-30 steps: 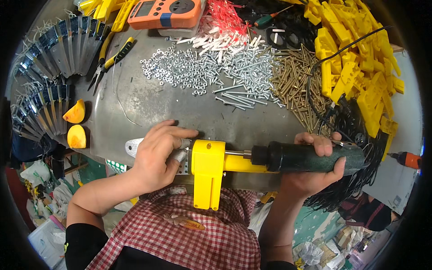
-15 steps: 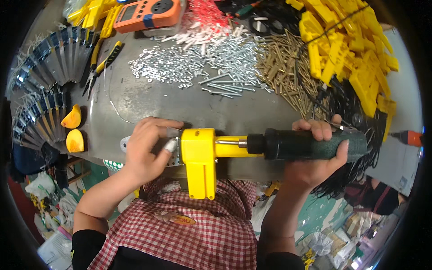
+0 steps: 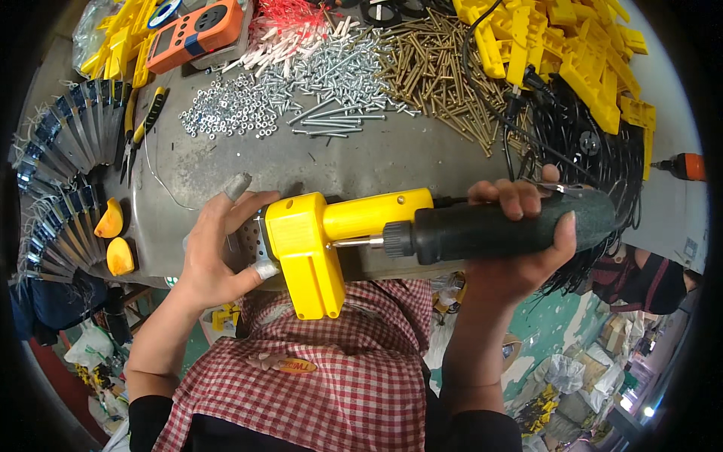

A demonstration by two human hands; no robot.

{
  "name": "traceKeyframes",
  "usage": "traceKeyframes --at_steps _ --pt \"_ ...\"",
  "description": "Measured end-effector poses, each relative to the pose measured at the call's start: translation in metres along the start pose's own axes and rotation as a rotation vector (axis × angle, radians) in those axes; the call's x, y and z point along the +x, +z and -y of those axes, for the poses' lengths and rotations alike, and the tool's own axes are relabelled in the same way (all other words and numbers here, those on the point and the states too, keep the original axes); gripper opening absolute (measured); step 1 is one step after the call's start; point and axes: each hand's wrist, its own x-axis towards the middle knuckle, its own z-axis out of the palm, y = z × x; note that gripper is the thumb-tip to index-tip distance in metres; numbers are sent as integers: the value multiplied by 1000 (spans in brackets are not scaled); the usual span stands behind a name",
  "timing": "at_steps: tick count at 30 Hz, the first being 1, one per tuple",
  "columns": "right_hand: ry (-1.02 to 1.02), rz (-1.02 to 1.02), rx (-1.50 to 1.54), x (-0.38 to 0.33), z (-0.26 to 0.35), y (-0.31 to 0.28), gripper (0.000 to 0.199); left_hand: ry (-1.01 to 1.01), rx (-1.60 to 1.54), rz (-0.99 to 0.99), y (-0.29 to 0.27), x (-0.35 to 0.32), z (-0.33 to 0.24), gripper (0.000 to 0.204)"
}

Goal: Assembling a heating element component by soldering internal wires and securing a yellow plastic housing with an electric drill.

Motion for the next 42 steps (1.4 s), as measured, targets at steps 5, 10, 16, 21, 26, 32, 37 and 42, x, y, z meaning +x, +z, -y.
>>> traceKeyframes --at_steps 5,10,16,21,26,32,37,42 --pt "4 15 20 -4 -6 3 44 -42 8 21 -4 5 -5 83" --pt "-47 11 71 -3 -16 6 41 -42 -9 -8 -3 3 -3 78" --pt "-39 88 119 -9 -25 4 43 -32 -8 33 -1 0 -2 84" --pt "-19 72 37 -7 -18 -2 48 -380 -443 -107 -25 15 8 59" --pt "6 66 -2 -8 -20 1 49 -458 317 -307 -32 38 46 27" --pt "7 28 8 -6 -21 2 49 -59 671 -101 -38 47 50 22" --pt "13 20 50 -10 -20 5 47 -151 122 -166 -27 10 13 20" --pt "9 22 60 -12 -20 3 47 -134 -74 -194 -4 -19 -12 23"
